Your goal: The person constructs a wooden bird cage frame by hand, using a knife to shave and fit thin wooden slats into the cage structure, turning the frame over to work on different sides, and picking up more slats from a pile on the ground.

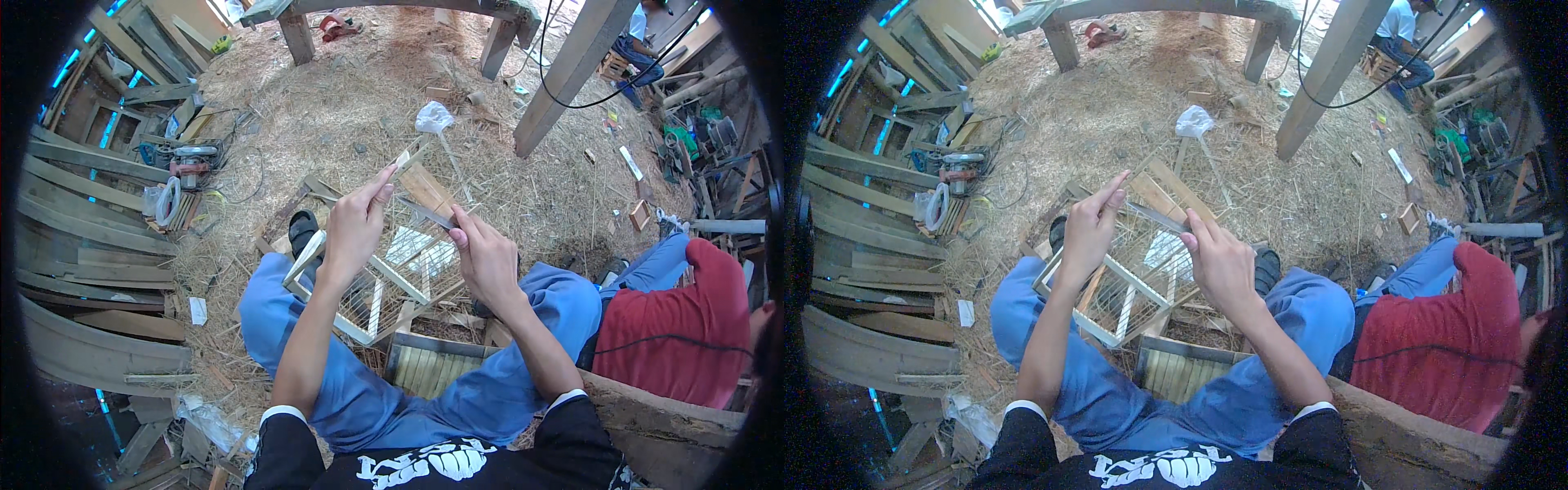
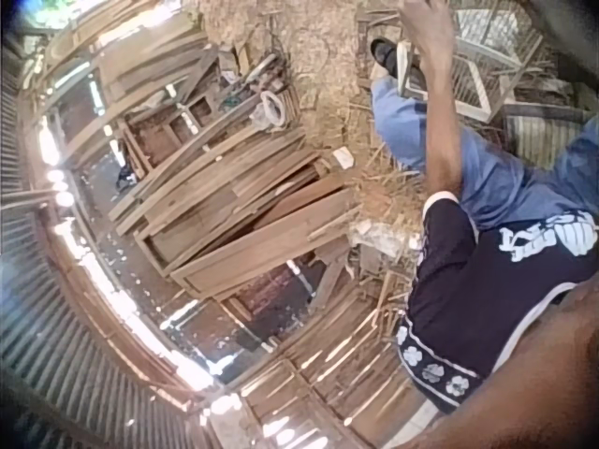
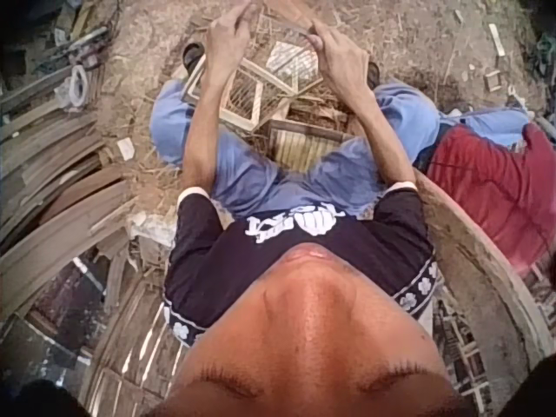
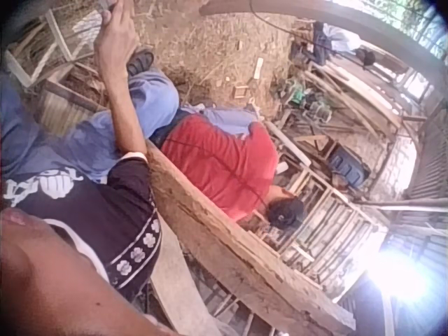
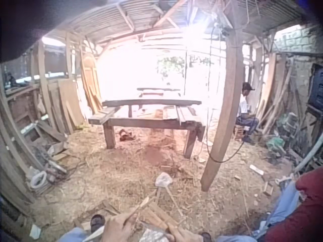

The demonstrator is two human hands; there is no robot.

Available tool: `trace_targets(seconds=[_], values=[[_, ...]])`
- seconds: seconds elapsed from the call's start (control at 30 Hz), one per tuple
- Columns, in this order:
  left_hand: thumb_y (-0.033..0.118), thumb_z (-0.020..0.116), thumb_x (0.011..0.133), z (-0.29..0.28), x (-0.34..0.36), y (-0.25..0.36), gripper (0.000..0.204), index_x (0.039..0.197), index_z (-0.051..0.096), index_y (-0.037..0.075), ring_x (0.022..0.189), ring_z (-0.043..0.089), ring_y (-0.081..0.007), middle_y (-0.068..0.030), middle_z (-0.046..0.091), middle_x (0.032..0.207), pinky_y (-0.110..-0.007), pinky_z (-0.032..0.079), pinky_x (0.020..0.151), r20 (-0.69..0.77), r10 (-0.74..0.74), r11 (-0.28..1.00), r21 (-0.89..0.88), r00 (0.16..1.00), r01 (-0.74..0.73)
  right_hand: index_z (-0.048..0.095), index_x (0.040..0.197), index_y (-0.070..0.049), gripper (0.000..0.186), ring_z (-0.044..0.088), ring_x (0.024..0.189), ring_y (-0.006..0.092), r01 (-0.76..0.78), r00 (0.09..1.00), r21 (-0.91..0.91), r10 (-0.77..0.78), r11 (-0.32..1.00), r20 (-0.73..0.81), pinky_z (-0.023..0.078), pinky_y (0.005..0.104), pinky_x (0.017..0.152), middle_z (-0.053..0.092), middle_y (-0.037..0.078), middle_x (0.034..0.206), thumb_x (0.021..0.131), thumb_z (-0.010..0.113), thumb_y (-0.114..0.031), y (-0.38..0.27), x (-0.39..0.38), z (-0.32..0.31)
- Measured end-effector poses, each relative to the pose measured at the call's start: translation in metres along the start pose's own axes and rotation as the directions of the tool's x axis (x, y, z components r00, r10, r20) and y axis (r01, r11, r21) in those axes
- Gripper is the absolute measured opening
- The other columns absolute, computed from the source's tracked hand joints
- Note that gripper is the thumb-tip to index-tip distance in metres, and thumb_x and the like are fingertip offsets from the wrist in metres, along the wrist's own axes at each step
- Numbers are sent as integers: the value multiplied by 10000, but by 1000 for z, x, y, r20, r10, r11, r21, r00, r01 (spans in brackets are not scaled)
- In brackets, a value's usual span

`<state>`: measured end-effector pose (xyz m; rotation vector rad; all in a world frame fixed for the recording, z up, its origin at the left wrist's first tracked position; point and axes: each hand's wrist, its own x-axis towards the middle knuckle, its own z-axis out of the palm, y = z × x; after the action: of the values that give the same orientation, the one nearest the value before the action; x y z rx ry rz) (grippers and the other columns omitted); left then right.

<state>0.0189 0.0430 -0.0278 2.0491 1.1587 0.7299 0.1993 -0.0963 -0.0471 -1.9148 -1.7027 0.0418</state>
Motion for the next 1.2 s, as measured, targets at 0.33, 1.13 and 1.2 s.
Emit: trace_targets(seconds=[0.33, 1.13, 1.2], values=[[296, 546, 1051, 3, 2, -5, 362, 1373, 627, 150, 855, 731, -270, -230, 718, 1073, -359, 527, 788, 2, 49, 998, 29, 999, -49, 627, 1242, -27, 363, 710, 818, 284, -17, 998, -120, 11, 993, -55, 555, 410, 655, 708, 127, 1019, 993, 591, -289, -2, -4, 13], [256, 578, 1012, 5, -1, -25, 438, 1444, 560, 182, 584, 482, -176, -146, 542, 675, -358, 444, 616, 208, 61, 991, -132, 976, -34, 592, 987, -57, 284, 687, 584, 289, -75, 997, -196, 66, 978, -50, 515, 405, 475, 677, 107, 764, 1001, 591, -340, 6, -6, 51], [244, 599, 1002, 3, -3, -21, 452, 1447, 556, 180, 588, 479, -166, -151, 566, 693, -353, 445, 615, 201, 73, 982, -187, 977, -35, 594, 989, -61, 283, 688, 589, 282, -67, 997, -180, 59, 981, -49, 514, 400, 476, 676, 101, 769, 1001, 592, -344, 5, -3, 48]])
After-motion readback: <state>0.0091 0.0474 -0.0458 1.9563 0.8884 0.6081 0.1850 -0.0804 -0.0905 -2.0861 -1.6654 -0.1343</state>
